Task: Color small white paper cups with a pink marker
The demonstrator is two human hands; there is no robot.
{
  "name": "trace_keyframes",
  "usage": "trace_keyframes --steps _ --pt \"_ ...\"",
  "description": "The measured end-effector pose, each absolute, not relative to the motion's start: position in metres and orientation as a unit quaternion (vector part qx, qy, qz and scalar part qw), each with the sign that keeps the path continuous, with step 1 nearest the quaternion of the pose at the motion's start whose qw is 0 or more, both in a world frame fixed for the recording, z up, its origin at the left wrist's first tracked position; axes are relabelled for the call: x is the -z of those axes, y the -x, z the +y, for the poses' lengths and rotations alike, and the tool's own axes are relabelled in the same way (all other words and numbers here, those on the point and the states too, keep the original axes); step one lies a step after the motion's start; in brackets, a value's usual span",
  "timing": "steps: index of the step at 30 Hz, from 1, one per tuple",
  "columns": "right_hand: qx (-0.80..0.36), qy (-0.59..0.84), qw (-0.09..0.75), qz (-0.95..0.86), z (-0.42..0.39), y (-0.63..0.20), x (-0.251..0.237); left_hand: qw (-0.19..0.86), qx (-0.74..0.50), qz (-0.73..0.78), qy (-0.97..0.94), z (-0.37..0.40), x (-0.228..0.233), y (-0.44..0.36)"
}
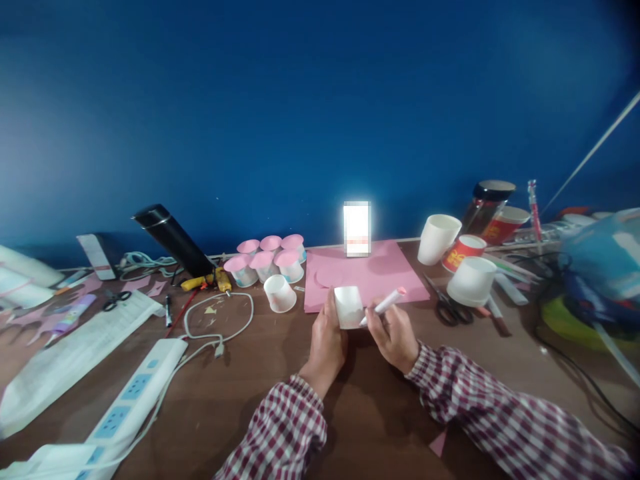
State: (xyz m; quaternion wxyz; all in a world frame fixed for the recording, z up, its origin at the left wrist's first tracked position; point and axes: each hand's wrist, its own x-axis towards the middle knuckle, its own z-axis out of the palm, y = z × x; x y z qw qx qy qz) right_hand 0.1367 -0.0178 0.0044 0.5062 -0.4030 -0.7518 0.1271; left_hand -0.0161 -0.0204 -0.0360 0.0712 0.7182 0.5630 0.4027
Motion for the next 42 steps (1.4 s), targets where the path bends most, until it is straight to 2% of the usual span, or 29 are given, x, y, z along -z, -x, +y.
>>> trace_keyframes --steps 9,19,42 --pt "-0.141 0.403 0.526 -0.736 -0.018 -0.136 0.001 0.081 -0.411 0.552 -0.721 -0.020 0.041 0.019" --pt "-0.105 0.419 0.530 -0.730 -0.016 -0.138 -0.002 0.105 -0.418 0.555 -0.712 -0.023 0.034 0.016" --pt "-0.131 0.432 0.533 -0.716 -0.016 -0.138 -0.004 0.142 -0.423 0.569 -0.691 -0.023 0.026 0.015"
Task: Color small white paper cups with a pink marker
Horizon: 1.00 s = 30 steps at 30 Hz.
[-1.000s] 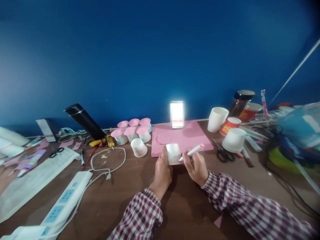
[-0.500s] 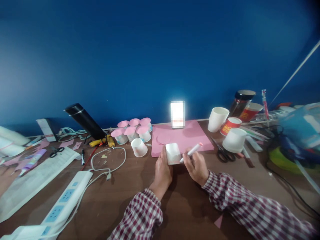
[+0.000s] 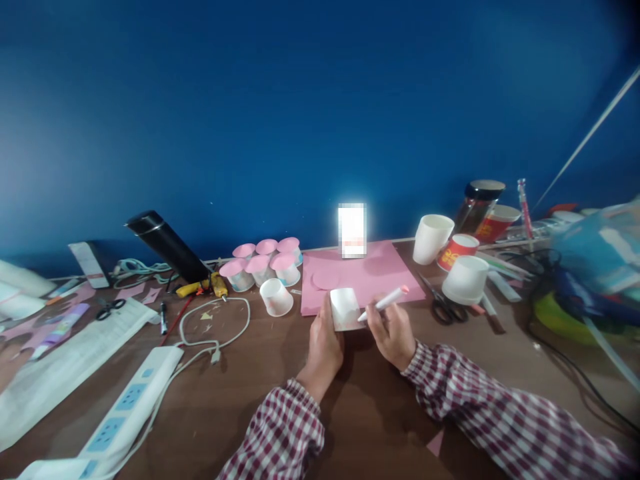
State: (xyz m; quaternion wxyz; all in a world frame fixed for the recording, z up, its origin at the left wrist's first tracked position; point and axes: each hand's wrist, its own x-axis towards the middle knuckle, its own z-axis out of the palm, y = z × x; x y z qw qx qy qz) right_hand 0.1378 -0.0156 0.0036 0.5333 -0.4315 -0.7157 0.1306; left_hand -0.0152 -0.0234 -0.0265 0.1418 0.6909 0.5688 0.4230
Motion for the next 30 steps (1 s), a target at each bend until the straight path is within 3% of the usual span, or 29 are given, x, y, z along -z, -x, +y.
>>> trace_keyframes --steps 30 --pt "-0.166 0.425 0.550 -0.700 -0.014 -0.137 -0.006 0.221 -0.427 0.575 -0.661 -0.024 0.016 0.015"
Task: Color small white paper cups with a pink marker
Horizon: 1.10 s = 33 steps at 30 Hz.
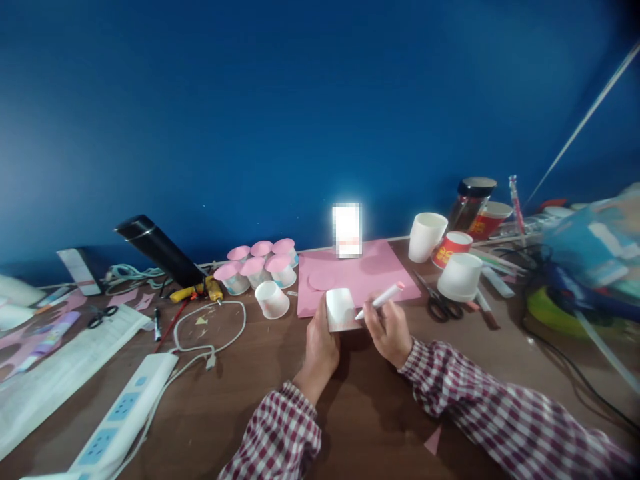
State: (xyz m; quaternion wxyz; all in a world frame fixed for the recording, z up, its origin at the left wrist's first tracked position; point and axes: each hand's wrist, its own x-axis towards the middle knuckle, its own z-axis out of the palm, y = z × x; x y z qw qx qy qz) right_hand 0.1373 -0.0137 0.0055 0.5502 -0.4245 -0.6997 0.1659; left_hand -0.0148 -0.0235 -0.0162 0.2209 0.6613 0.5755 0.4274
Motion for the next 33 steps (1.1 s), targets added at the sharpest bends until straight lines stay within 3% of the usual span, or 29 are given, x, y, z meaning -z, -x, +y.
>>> trace_keyframes --steps 33 --pt "-0.181 0.439 0.549 -0.688 -0.012 -0.137 -0.006 0.334 -0.489 0.568 -0.572 -0.024 0.002 0.011"
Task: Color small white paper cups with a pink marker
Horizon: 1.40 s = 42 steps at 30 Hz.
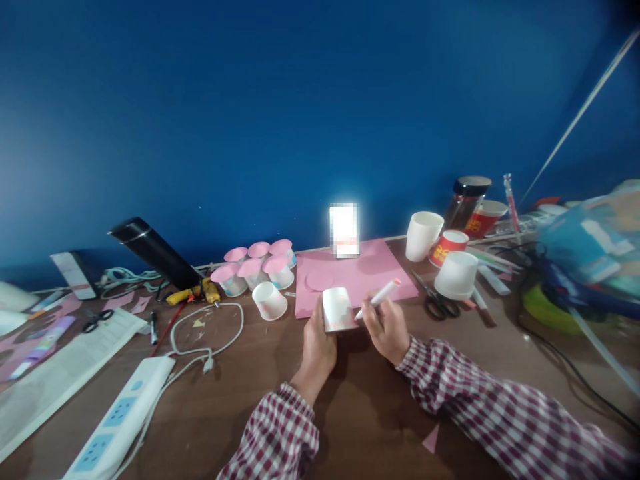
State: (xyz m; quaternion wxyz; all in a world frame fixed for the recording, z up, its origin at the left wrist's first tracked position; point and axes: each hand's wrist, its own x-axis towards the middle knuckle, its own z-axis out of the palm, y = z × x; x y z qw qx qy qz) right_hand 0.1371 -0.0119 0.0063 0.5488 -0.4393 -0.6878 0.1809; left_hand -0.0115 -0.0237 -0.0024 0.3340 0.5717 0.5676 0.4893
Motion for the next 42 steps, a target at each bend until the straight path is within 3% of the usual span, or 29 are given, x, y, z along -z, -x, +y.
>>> trace_keyframes --steps 7,21,29,42 --pt "-0.209 0.463 0.604 -0.615 -0.010 -0.137 -0.005 0.291 -0.489 0.583 -0.580 -0.021 0.009 0.014" --pt "-0.308 0.416 0.588 -0.622 -0.008 -0.132 0.006 0.256 -0.532 0.568 -0.574 -0.016 0.013 0.017" --pt "-0.284 0.403 0.521 -0.696 -0.012 -0.130 0.002 0.286 -0.542 0.578 -0.539 -0.010 0.013 0.020" --pt "-0.253 0.414 0.532 -0.694 -0.003 -0.134 0.010 0.356 -0.522 0.538 -0.558 -0.019 0.001 0.010"
